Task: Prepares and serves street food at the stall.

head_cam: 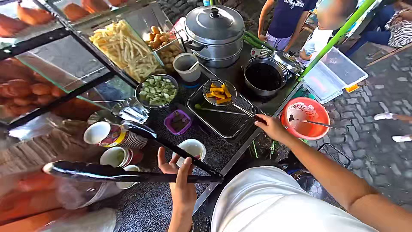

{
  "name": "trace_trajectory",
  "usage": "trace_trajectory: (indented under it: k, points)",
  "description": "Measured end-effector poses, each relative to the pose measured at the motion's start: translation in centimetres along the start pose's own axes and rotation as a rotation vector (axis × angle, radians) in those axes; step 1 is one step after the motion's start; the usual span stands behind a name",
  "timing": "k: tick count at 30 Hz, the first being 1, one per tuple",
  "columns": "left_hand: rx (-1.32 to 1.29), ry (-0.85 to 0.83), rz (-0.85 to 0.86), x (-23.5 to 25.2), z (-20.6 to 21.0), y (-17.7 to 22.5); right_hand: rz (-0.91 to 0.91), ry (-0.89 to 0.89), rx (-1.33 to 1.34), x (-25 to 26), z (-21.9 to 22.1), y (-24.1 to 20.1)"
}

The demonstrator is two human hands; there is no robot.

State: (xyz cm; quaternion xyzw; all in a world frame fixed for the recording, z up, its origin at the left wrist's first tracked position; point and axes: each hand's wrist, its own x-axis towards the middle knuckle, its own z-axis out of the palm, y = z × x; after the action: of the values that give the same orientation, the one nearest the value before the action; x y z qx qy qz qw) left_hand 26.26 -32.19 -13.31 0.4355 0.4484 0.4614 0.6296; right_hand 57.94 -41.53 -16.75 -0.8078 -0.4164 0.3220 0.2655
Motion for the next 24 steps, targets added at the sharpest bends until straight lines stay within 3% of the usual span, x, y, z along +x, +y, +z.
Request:
trace_trajectory:
  k: [3,11,20,24]
  points:
    - [0.037,0.010,-0.038,0.2,2.1,-1.0,-0.062,0.107,-0.082,-0.3,-5.3,1.7]
    - [0.046,0.078,-0.102,0.0,7.7,-2.7,0.110,0.235,-0.497,3.8,-14.7,7.1]
    - [0.224,-0.016,-0.269,0.6,10.8,-3.8,0.215,0.013,-0.647,8.5,-16.6,11.0]
    - [0.225,-0.117,-0.365,1.8,12.8,-4.3,0.067,0.044,-0.580,9.7,-15.8,10.8]
